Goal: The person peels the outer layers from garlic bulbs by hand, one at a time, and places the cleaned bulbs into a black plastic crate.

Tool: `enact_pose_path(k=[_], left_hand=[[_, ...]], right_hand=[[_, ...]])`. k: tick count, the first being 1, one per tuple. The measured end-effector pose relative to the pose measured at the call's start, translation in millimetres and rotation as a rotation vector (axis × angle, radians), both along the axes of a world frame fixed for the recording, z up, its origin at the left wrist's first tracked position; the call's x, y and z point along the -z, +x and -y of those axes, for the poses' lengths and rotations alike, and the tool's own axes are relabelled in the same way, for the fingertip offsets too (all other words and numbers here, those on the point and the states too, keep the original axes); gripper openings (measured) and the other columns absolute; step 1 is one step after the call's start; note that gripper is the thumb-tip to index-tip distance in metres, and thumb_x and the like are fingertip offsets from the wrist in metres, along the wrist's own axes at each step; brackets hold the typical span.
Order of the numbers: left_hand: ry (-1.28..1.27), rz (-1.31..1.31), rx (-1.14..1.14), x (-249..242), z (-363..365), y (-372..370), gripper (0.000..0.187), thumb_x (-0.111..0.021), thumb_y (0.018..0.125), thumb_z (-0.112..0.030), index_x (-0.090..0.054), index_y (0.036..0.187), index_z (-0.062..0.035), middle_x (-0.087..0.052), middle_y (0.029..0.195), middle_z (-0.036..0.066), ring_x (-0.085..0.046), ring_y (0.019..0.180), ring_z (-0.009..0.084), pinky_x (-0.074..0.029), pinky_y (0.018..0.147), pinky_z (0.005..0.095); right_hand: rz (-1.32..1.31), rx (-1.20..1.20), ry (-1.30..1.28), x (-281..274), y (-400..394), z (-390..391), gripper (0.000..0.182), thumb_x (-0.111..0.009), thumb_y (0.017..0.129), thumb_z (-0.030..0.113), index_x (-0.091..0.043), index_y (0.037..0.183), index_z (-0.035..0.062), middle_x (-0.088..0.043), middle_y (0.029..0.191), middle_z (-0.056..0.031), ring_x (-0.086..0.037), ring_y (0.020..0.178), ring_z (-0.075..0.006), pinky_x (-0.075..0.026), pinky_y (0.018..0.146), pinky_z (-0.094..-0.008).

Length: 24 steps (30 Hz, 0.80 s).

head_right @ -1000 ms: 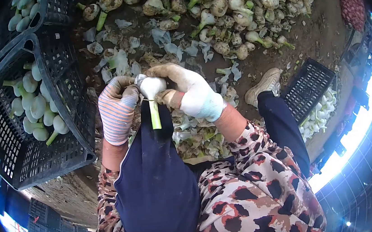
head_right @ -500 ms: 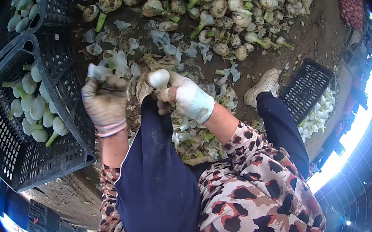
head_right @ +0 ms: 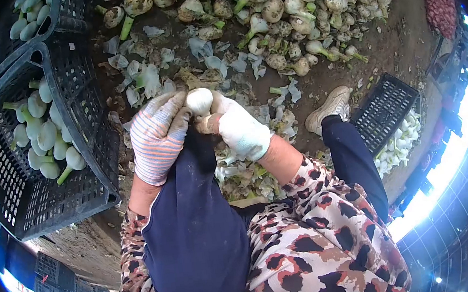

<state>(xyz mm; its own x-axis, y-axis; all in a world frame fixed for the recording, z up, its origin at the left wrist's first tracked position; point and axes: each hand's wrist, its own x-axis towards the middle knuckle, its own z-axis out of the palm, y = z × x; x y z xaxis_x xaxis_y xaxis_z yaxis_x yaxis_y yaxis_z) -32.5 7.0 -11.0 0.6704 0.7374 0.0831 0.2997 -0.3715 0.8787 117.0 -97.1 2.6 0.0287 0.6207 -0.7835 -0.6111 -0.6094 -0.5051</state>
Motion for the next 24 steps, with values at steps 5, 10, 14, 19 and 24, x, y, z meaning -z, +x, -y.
enact_pose_path(k=[5,10,14,19,24], left_hand=[[-0.745,-0.069,-0.208,-4.6,-3.1,3.7,0.017,-0.065,0.091,-0.014,-0.069,0.098,0.0007,-0.071,0.092,0.010,-0.066,0.076,0.0188,-0.054,0.072,0.0315],[-1.168,0.282,-0.546,28.3,3.2,-14.4,0.026,-0.066,0.095,-0.023,-0.068,0.104,0.0009,-0.071,0.094,0.009,-0.065,0.084,0.0130,-0.053,0.075,0.0284],[-0.921,0.434,-0.351,12.0,14.1,-5.2,0.039,-0.073,0.092,-0.027,-0.064,0.119,0.0005,-0.068,0.117,0.011,-0.064,0.109,0.0176,-0.050,0.096,0.0315],[-0.826,0.243,-0.029,1.6,9.4,1.9,0.077,-0.078,0.089,-0.032,-0.042,0.148,0.0019,-0.063,0.129,0.014,-0.062,0.117,0.0225,-0.047,0.102,0.0331],[-1.090,0.325,-0.299,-23.3,-17.5,11.9,0.068,-0.071,0.094,-0.032,-0.043,0.144,0.0058,-0.067,0.108,0.013,-0.067,0.097,0.0189,-0.054,0.084,0.0254]], right_hand=[[-0.371,-0.024,0.057,-11.5,6.4,2.7,0.052,-0.068,0.081,0.013,-0.052,0.130,0.0078,-0.055,0.085,0.0018,-0.039,0.053,-0.0029,-0.031,0.043,-0.0190],[-0.550,0.110,0.120,-8.5,7.0,6.1,0.054,-0.072,0.080,0.017,-0.052,0.129,0.0070,-0.050,0.075,-0.0002,-0.034,0.049,-0.0045,-0.025,0.040,-0.0203],[-0.521,0.079,0.090,-7.7,10.9,2.1,0.053,-0.069,0.080,0.013,-0.052,0.129,0.0075,-0.050,0.074,0.0005,-0.034,0.048,-0.0050,-0.025,0.040,-0.0212],[-0.010,-0.228,0.121,-17.1,10.3,-10.2,0.053,-0.064,0.083,0.017,-0.053,0.134,0.0054,-0.058,0.095,-0.0004,-0.053,0.070,-0.0078,-0.043,0.059,-0.0223],[-0.051,-0.327,0.523,2.5,57.9,-6.2,0.093,-0.062,0.087,0.069,-0.051,0.135,-0.0102,-0.065,0.121,-0.0174,-0.063,0.112,-0.0226,-0.051,0.095,-0.0318]])
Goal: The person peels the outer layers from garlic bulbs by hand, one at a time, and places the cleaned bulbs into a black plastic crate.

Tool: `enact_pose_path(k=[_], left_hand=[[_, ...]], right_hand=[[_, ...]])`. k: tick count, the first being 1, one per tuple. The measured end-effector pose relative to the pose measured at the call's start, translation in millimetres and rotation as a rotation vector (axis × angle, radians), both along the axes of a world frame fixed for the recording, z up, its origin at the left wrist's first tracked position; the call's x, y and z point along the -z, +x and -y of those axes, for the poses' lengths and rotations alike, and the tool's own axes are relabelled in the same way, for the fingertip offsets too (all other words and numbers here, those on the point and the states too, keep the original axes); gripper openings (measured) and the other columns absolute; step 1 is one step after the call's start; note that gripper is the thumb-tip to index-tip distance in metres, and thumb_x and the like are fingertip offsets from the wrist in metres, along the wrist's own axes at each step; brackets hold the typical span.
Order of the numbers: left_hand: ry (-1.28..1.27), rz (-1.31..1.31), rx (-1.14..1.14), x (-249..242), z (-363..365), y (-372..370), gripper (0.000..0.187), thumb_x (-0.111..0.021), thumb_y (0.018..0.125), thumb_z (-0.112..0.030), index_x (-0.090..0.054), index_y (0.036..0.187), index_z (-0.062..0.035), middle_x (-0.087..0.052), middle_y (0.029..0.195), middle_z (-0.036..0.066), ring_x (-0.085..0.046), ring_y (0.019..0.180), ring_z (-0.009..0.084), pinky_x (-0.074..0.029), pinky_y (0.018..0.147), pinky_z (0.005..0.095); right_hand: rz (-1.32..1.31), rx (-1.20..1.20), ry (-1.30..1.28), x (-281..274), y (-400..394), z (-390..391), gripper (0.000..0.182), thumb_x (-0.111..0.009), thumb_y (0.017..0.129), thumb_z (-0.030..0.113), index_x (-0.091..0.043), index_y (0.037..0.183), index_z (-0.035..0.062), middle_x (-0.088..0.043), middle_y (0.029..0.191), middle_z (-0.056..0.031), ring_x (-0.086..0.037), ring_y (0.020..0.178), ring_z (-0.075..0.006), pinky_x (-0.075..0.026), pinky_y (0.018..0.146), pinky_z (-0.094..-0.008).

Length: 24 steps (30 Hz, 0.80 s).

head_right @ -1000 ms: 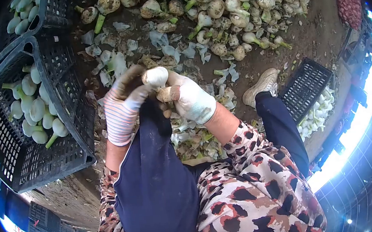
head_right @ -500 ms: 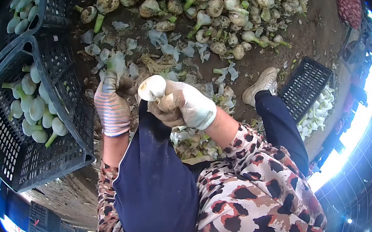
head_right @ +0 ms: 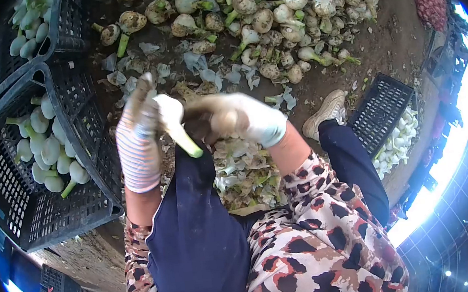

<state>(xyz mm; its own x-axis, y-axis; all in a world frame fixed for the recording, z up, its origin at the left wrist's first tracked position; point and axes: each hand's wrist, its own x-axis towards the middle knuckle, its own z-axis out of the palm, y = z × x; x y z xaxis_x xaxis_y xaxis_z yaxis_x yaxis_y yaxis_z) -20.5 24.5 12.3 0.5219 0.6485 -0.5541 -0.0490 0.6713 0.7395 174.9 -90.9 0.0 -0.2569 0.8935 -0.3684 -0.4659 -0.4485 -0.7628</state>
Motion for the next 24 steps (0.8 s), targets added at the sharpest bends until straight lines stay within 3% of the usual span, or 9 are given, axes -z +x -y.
enact_pose_path(k=[2,5,8,10,12,14,16,22,24], left_hand=[[-0.184,0.198,-0.198,-2.6,-18.1,4.9,0.062,-0.068,0.095,-0.033,-0.047,0.139,0.0052,-0.066,0.109,0.016,-0.069,0.097,0.0235,-0.058,0.085,0.0313],[-0.182,0.759,-0.365,-38.8,-59.1,4.8,0.073,-0.067,0.092,-0.041,-0.043,0.140,0.0086,-0.052,0.131,0.036,-0.061,0.116,0.0401,-0.057,0.095,0.0457],[-0.057,0.906,-0.300,-87.7,-99.2,-2.0,0.081,-0.063,0.092,-0.041,-0.032,0.146,0.0105,-0.033,0.146,0.043,-0.046,0.133,0.0475,-0.045,0.110,0.0535],[0.025,0.878,-0.258,-76.6,-88.9,3.4,0.080,-0.056,0.097,-0.047,-0.031,0.147,0.0113,-0.036,0.147,0.039,-0.048,0.134,0.0425,-0.043,0.113,0.0523],[0.358,0.255,-0.286,-61.3,-59.7,16.2,0.072,-0.054,0.099,-0.039,-0.034,0.147,0.0103,-0.038,0.150,0.032,-0.048,0.136,0.0378,-0.042,0.114,0.0508],[0.290,0.122,-0.318,-54.4,-43.2,19.9,0.057,-0.062,0.096,-0.019,-0.044,0.144,0.0053,-0.063,0.124,0.020,-0.064,0.113,0.0281,-0.054,0.095,0.0386],[0.309,-0.169,-0.026,6.7,-20.3,20.7,0.062,-0.063,0.092,-0.013,-0.040,0.148,0.0036,-0.064,0.120,0.017,-0.063,0.112,0.0232,-0.052,0.094,0.0333],[0.061,0.047,0.371,51.3,-3.6,2.1,0.088,-0.076,0.081,-0.017,-0.030,0.152,0.0007,-0.055,0.134,0.012,-0.059,0.116,0.0200,-0.049,0.100,0.0324],[-0.009,0.165,0.160,40.3,4.2,-1.1,0.088,-0.080,0.078,-0.016,-0.033,0.150,-0.0001,-0.054,0.136,0.011,-0.058,0.118,0.0203,-0.049,0.100,0.0334]], right_hand=[[-0.061,0.285,0.030,15.2,9.7,-10.2,0.083,-0.063,0.090,0.060,-0.051,0.135,-0.0085,-0.064,0.123,-0.0185,-0.063,0.113,-0.0244,-0.052,0.095,-0.0337],[1.350,0.164,0.029,22.2,19.1,-65.3,0.056,-0.064,0.090,0.030,-0.053,0.137,0.0006,-0.063,0.124,-0.0208,-0.064,0.110,-0.0321,-0.052,0.095,-0.0401],[1.844,-0.266,-0.038,60.1,21.6,-107.3,0.049,-0.066,0.085,0.022,-0.058,0.129,0.0025,-0.066,0.115,-0.0194,-0.063,0.105,-0.0370,-0.051,0.094,-0.0428],[1.863,-0.308,-0.071,66.7,23.3,-113.7,0.046,-0.066,0.083,0.021,-0.060,0.125,0.0030,-0.066,0.115,-0.0192,-0.063,0.106,-0.0373,-0.051,0.093,-0.0439],[1.880,-0.353,-0.110,77.2,26.4,-118.8,0.043,-0.066,0.082,0.021,-0.061,0.122,0.0034,-0.067,0.114,-0.0191,-0.063,0.107,-0.0376,-0.051,0.093,-0.0450],[1.853,-0.270,-0.142,86.3,28.3,-104.2,0.043,-0.067,0.081,0.021,-0.060,0.122,0.0077,-0.067,0.113,-0.0156,-0.062,0.106,-0.0358,-0.051,0.091,-0.0454],[1.569,-0.073,0.041,64.3,24.1,-78.9,0.037,-0.061,0.080,0.009,-0.065,0.117,0.0080,-0.065,0.109,-0.0175,-0.061,0.103,-0.0375,-0.050,0.093,-0.0444],[1.279,-0.099,0.464,-6.1,0.8,-37.6,0.043,-0.056,0.074,-0.004,-0.065,0.115,0.0047,-0.063,0.104,-0.0151,-0.062,0.098,-0.0302,-0.054,0.086,-0.0379],[0.931,0.244,-0.009,-30.5,0.1,-39.2,0.048,-0.055,0.076,-0.006,-0.059,0.123,0.0020,-0.064,0.109,-0.0130,-0.062,0.099,-0.0221,-0.055,0.079,-0.0318]])
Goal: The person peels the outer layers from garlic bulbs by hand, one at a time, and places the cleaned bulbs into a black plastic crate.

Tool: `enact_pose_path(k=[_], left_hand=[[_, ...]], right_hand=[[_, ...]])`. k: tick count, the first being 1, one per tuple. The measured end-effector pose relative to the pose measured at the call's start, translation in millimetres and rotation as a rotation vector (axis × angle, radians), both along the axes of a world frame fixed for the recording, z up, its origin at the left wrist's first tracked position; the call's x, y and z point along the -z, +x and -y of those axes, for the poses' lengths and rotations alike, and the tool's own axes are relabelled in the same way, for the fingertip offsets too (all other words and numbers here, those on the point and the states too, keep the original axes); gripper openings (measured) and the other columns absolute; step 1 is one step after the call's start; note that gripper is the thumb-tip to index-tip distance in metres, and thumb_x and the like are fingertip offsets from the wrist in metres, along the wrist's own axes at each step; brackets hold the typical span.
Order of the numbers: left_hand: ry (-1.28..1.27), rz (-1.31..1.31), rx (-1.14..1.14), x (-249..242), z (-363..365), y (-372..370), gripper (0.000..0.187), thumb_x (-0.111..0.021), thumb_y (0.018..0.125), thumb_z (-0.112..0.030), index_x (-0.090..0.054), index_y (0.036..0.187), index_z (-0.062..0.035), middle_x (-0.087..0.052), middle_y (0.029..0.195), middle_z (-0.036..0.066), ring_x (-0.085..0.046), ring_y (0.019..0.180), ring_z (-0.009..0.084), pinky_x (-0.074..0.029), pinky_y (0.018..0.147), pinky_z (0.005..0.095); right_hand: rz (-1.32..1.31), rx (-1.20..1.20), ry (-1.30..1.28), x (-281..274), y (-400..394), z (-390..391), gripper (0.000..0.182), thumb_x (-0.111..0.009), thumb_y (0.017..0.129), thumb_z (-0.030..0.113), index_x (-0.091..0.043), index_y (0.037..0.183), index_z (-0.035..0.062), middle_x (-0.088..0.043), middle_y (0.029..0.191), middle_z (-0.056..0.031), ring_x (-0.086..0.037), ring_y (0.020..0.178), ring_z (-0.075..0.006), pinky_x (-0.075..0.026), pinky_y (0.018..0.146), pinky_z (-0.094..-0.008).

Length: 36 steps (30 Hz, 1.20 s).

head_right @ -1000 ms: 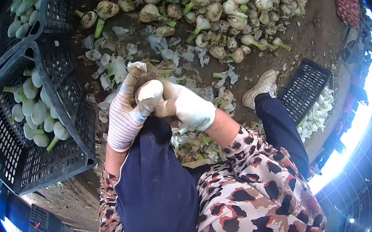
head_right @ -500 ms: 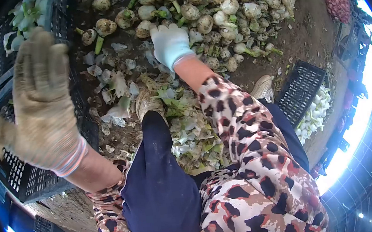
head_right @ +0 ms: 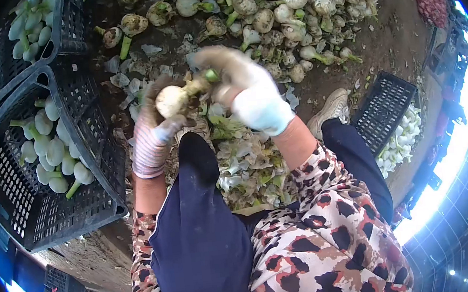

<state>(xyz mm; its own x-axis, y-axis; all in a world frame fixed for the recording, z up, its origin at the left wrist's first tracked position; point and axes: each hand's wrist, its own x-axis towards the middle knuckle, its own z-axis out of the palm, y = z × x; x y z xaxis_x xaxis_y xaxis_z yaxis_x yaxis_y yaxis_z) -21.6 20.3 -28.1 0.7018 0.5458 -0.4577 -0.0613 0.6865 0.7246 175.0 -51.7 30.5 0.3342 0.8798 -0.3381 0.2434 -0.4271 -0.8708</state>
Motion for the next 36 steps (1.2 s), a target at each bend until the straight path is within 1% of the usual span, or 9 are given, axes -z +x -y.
enact_pose_path(k=[1,2,7,8,13,17,29,31,36], left_hand=[[-0.033,0.041,-0.097,-1.5,1.4,0.0,0.090,-0.085,0.074,-0.013,-0.037,0.149,-0.0011,-0.054,0.137,0.011,-0.058,0.118,0.0192,-0.050,0.099,0.0325],[-0.029,0.040,-0.098,-5.6,2.2,1.0,0.090,-0.085,0.074,-0.013,-0.037,0.149,-0.0011,-0.054,0.137,0.011,-0.058,0.118,0.0192,-0.050,0.099,0.0325],[0.110,-0.021,-0.178,-13.8,14.5,7.8,0.094,-0.083,0.071,0.002,-0.036,0.152,-0.0051,-0.053,0.141,0.012,-0.055,0.125,0.0214,-0.049,0.103,0.0350],[0.215,-0.059,-0.148,-12.1,17.0,8.8,0.093,-0.083,0.071,0.003,-0.037,0.152,-0.0057,-0.054,0.141,0.012,-0.055,0.126,0.0215,-0.048,0.104,0.0352],[0.693,-0.320,-0.008,-14.8,14.8,6.1,0.084,-0.089,0.067,-0.006,-0.052,0.141,-0.0083,-0.056,0.139,0.015,-0.059,0.124,0.0266,-0.048,0.104,0.0358],[0.720,-0.310,0.011,-22.6,14.4,2.2,0.086,-0.090,0.068,-0.006,-0.048,0.144,-0.0068,-0.060,0.133,0.010,-0.058,0.119,0.0191,-0.048,0.103,0.0335],[-0.383,0.049,-0.086,-23.5,2.2,-13.6,0.095,-0.092,0.069,-0.019,-0.042,0.146,0.0028,-0.060,0.132,0.014,-0.062,0.115,0.0218,-0.052,0.098,0.0346],[-0.225,0.032,-0.128,-26.4,7.2,-5.5,0.092,-0.091,0.069,-0.014,-0.043,0.146,0.0022,-0.060,0.132,0.013,-0.061,0.117,0.0217,-0.051,0.099,0.0353],[0.278,-0.138,-0.115,-24.5,16.5,-3.2,0.092,-0.091,0.065,-0.004,-0.047,0.145,-0.0020,-0.059,0.134,0.012,-0.058,0.123,0.0221,-0.048,0.104,0.0364]], right_hand=[[-0.729,0.428,0.228,14.4,-5.0,2.9,0.053,-0.052,0.081,-0.005,-0.051,0.134,-0.0010,-0.063,0.115,-0.0131,-0.063,0.093,-0.0151,-0.054,0.071,-0.0263],[-0.664,0.649,0.203,17.4,-5.8,7.1,0.054,-0.051,0.089,0.003,-0.041,0.142,-0.0047,-0.063,0.115,-0.0156,-0.064,0.078,-0.0137,-0.053,0.064,-0.0257],[-0.642,0.284,-0.072,24.3,-22.7,30.6,0.080,-0.073,0.085,0.059,-0.055,0.130,-0.0049,-0.065,0.091,-0.0046,-0.054,0.060,-0.0085,-0.044,0.053,-0.0232],[-0.881,0.335,-0.042,32.7,-22.8,33.2,0.070,-0.075,0.086,0.053,-0.058,0.124,-0.0039,-0.066,0.097,-0.0048,-0.060,0.072,-0.0093,-0.049,0.062,-0.0254],[-0.707,0.328,0.026,31.0,-36.1,11.6,0.055,-0.079,0.087,0.036,-0.060,0.124,0.0001,-0.067,0.110,-0.0062,-0.060,0.101,-0.0124,-0.051,0.089,-0.0308],[-0.747,0.227,0.004,23.1,-29.2,17.1,0.048,-0.076,0.090,0.030,-0.060,0.125,0.0012,-0.067,0.112,-0.0061,-0.061,0.100,-0.0129,-0.051,0.089,-0.0298],[-0.710,0.164,0.002,27.3,-28.0,16.9,0.035,-0.070,0.093,0.019,-0.061,0.122,0.0015,-0.066,0.102,-0.0021,-0.061,0.086,-0.0086,-0.052,0.072,-0.0240],[-0.591,0.120,-0.265,19.9,-23.9,10.2,0.043,-0.075,0.090,0.026,-0.062,0.122,0.0020,-0.067,0.098,-0.0015,-0.061,0.078,-0.0077,-0.051,0.065,-0.0231],[-0.754,0.166,-0.118,22.8,-25.9,14.1,0.048,-0.078,0.087,0.031,-0.062,0.122,0.0021,-0.066,0.091,-0.0012,-0.060,0.073,-0.0078,-0.050,0.061,-0.0234]])
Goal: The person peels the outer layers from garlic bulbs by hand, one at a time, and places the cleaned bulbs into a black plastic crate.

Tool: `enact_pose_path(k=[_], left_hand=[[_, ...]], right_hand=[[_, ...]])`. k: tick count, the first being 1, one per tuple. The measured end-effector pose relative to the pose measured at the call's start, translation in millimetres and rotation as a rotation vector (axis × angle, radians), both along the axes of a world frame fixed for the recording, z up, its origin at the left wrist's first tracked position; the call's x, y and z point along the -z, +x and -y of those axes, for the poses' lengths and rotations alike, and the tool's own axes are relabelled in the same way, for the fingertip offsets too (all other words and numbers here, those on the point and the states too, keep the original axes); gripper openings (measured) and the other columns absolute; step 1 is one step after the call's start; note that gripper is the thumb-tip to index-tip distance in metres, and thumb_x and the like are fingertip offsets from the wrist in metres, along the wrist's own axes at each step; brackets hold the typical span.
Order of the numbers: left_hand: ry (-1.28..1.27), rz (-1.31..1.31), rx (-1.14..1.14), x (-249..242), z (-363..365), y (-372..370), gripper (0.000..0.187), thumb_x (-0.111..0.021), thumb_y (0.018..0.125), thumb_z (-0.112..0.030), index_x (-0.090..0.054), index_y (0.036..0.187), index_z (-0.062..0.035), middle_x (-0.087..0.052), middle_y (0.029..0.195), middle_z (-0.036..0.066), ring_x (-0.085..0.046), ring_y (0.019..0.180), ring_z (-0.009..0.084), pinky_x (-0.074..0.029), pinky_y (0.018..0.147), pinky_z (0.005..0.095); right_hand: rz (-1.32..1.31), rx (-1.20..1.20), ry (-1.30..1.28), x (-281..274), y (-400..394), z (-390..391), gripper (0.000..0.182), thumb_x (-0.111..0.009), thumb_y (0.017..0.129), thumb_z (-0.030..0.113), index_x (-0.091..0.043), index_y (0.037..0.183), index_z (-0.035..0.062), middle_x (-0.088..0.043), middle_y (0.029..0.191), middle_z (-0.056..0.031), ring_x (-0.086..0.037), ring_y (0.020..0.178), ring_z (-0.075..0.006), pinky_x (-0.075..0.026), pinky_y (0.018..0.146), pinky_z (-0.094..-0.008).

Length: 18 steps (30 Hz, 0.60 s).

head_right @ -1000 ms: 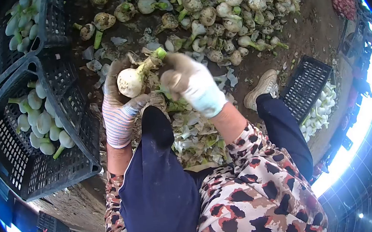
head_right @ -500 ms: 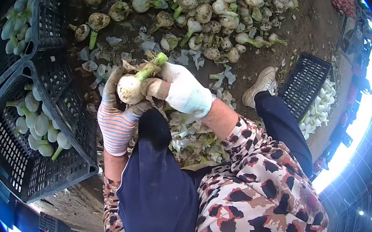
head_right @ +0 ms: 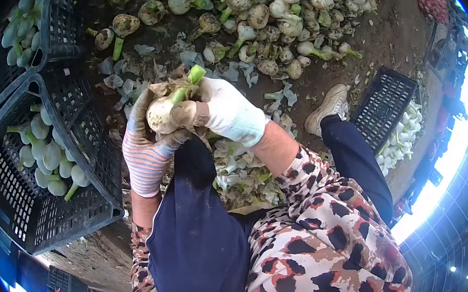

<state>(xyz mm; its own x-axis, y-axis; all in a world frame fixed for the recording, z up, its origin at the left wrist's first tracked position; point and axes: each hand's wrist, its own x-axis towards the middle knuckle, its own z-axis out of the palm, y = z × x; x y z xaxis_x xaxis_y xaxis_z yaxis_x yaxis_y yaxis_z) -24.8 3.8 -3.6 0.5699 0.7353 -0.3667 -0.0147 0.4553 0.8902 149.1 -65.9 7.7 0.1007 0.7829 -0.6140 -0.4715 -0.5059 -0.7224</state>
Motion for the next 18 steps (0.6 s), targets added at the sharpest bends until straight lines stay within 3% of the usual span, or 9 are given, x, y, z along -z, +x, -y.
enact_pose_path(k=[5,7,8,10,11,14,15,16,18], left_hand=[[-0.135,0.065,-0.026,-11.2,-1.9,-3.4,0.089,-0.091,0.064,-0.002,-0.048,0.142,0.0021,-0.061,0.130,0.013,-0.059,0.120,0.0209,-0.049,0.104,0.0366],[-0.246,0.146,-0.113,-19.7,-1.6,1.7,0.077,-0.090,0.072,-0.017,-0.053,0.136,0.0037,-0.066,0.118,0.013,-0.066,0.106,0.0201,-0.056,0.089,0.0334],[-0.246,0.147,-0.113,-18.5,-3.6,-0.3,0.077,-0.090,0.072,-0.017,-0.053,0.136,0.0037,-0.066,0.118,0.013,-0.066,0.106,0.0201,-0.056,0.089,0.0334],[-0.542,0.304,0.059,-13.5,-11.8,-10.0,0.067,-0.077,0.086,-0.045,-0.057,0.127,0.0039,-0.069,0.103,0.013,-0.067,0.083,0.0164,-0.055,0.067,0.0280],[-0.527,0.291,0.137,6.0,-3.1,-15.6,0.072,-0.056,0.093,-0.065,-0.060,0.119,0.0023,-0.068,0.088,0.011,-0.062,0.066,0.0132,-0.046,0.053,0.0255],[-0.597,0.143,-0.007,-8.8,-4.4,0.8,0.077,-0.047,0.095,-0.070,-0.060,0.117,0.0022,-0.068,0.082,0.010,-0.061,0.063,0.0122,-0.046,0.055,0.0238],[-0.466,-0.030,0.076,-3.5,-14.7,-7.5,0.061,-0.062,0.096,-0.051,-0.058,0.124,0.0029,-0.069,0.097,0.012,-0.065,0.078,0.0135,-0.052,0.069,0.0239],[-0.466,-0.030,0.075,-2.7,-8.9,-4.7,0.061,-0.062,0.096,-0.051,-0.058,0.124,0.0029,-0.069,0.097,0.012,-0.065,0.078,0.0135,-0.052,0.069,0.0239],[-0.174,-0.134,-0.095,-6.7,4.6,7.1,0.056,-0.075,0.089,-0.024,-0.053,0.133,0.0033,-0.066,0.116,0.012,-0.064,0.101,0.0158,-0.052,0.089,0.0267]], right_hand=[[-0.051,-0.039,-0.075,-5.7,2.8,-2.1,0.038,-0.073,0.090,0.023,-0.065,0.120,0.0011,-0.068,0.091,-0.0027,-0.060,0.071,-0.0090,-0.050,0.062,-0.0252],[-0.059,-0.061,-0.044,-4.5,7.0,-1.4,0.034,-0.070,0.092,0.018,-0.065,0.121,0.0010,-0.068,0.094,-0.0030,-0.062,0.076,-0.0097,-0.052,0.066,-0.0260],[-0.067,-0.084,-0.014,-4.0,8.5,-1.2,0.031,-0.067,0.093,0.014,-0.065,0.121,0.0009,-0.069,0.097,-0.0032,-0.063,0.080,-0.0103,-0.053,0.070,-0.0268],[0.003,-0.034,0.064,-2.7,0.9,-3.9,0.030,-0.065,0.093,0.010,-0.065,0.122,0.0012,-0.068,0.100,-0.0030,-0.063,0.087,-0.0108,-0.053,0.077,-0.0272],[0.073,0.016,0.143,-2.2,-2.2,-5.4,0.030,-0.063,0.093,0.006,-0.064,0.123,0.0015,-0.068,0.103,-0.0028,-0.063,0.094,-0.0113,-0.053,0.083,-0.0276],[0.099,0.049,0.093,-6.4,0.4,-8.2,0.032,-0.061,0.092,-0.001,-0.063,0.123,0.0024,-0.068,0.107,-0.0021,-0.061,0.103,-0.0115,-0.050,0.093,-0.0284],[0.000,0.081,0.157,0.3,3.1,-7.6,0.031,-0.064,0.087,-0.005,-0.062,0.117,0.0012,-0.065,0.112,-0.0049,-0.060,0.105,-0.0129,-0.050,0.093,-0.0280],[-0.001,0.080,0.157,4.0,0.8,-5.0,0.031,-0.064,0.087,-0.005,-0.062,0.117,0.0012,-0.065,0.112,-0.0049,-0.060,0.105,-0.0129,-0.050,0.093,-0.0280],[0.197,0.108,0.241,9.7,-5.8,-3.0,0.030,-0.066,0.082,-0.009,-0.060,0.110,-0.0005,-0.061,0.120,-0.0082,-0.058,0.110,-0.0153,-0.049,0.094,-0.0290]])
